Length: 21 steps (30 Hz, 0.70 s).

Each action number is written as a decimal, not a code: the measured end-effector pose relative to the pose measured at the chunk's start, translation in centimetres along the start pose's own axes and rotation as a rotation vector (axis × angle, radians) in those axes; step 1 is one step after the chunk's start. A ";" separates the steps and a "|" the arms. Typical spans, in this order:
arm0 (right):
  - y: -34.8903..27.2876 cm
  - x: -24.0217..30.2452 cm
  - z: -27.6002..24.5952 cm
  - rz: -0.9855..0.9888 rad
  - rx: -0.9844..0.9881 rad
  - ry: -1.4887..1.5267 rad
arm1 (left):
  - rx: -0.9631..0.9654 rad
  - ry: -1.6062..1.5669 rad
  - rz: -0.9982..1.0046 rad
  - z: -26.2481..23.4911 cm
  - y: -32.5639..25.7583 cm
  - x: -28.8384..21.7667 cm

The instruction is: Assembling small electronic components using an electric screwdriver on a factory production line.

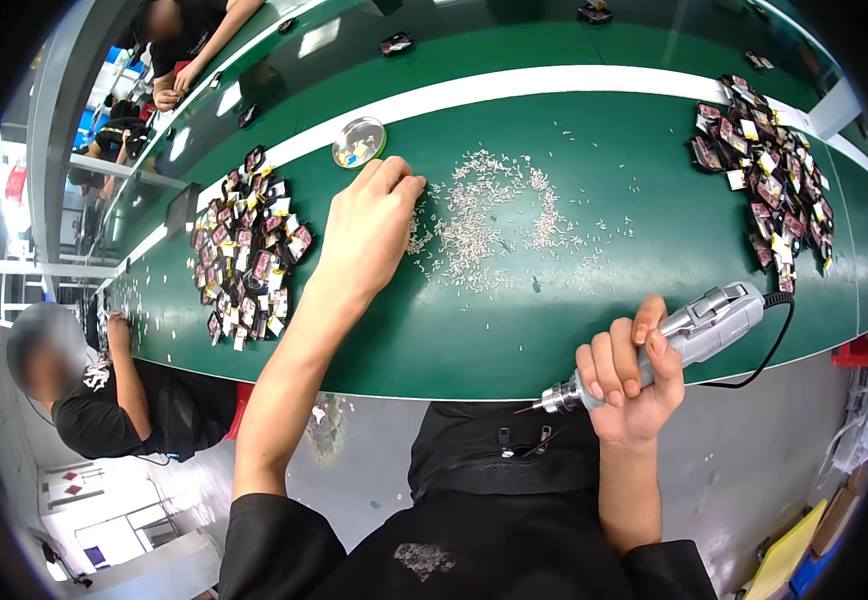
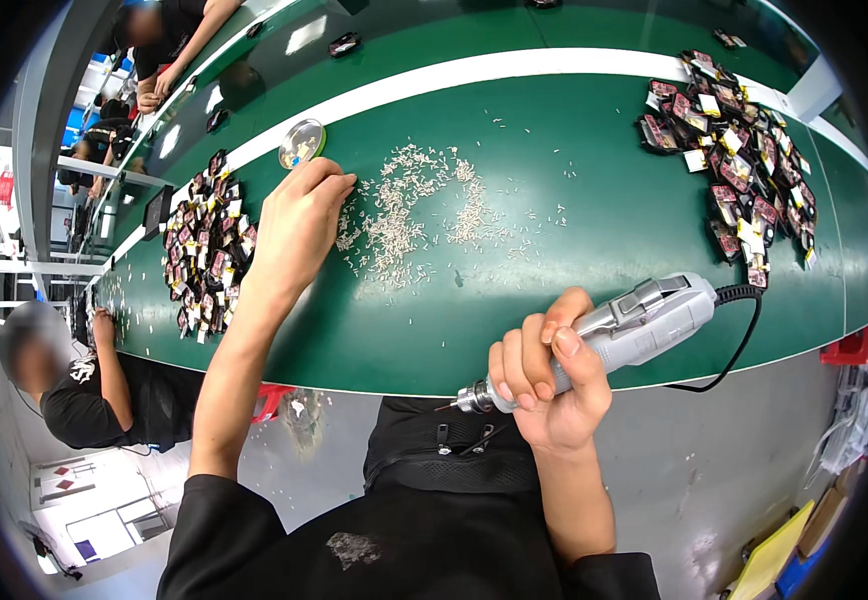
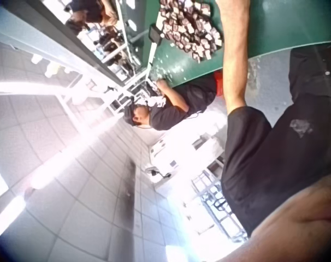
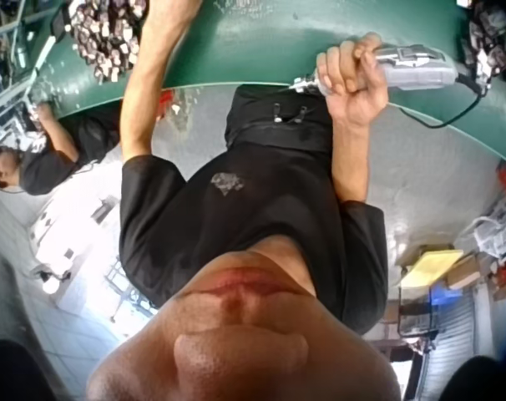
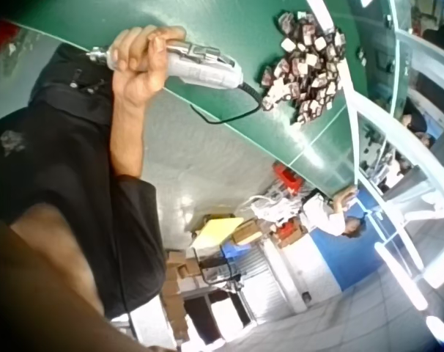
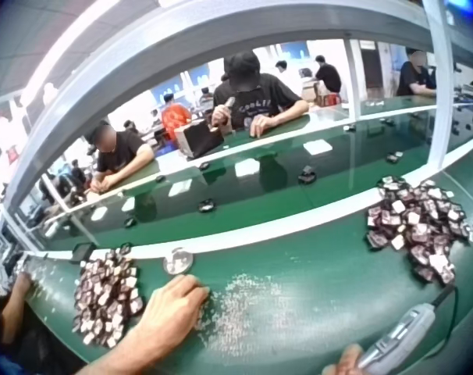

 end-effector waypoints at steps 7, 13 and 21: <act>-0.3 0.3 -0.1 0.035 -0.004 0.012 | -0.009 -0.181 -0.145 -0.3 0.1 1.3; -0.4 0.3 -0.4 0.028 0.025 0.028 | 0.014 -0.633 -0.475 -2.8 -5.7 -0.3; 0.2 0.4 0.6 -0.028 0.009 -0.009 | 0.147 -1.146 -0.532 -2.5 -12.0 -6.7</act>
Point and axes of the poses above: each hand's wrist, its own y-axis towards the middle knuckle, its own z-axis out of the palm, x = y × z, the point moved 2 cm from there along y, towards the middle knuckle, and after that the axes turned 13 degrees about -z, right-handed, at the moved point
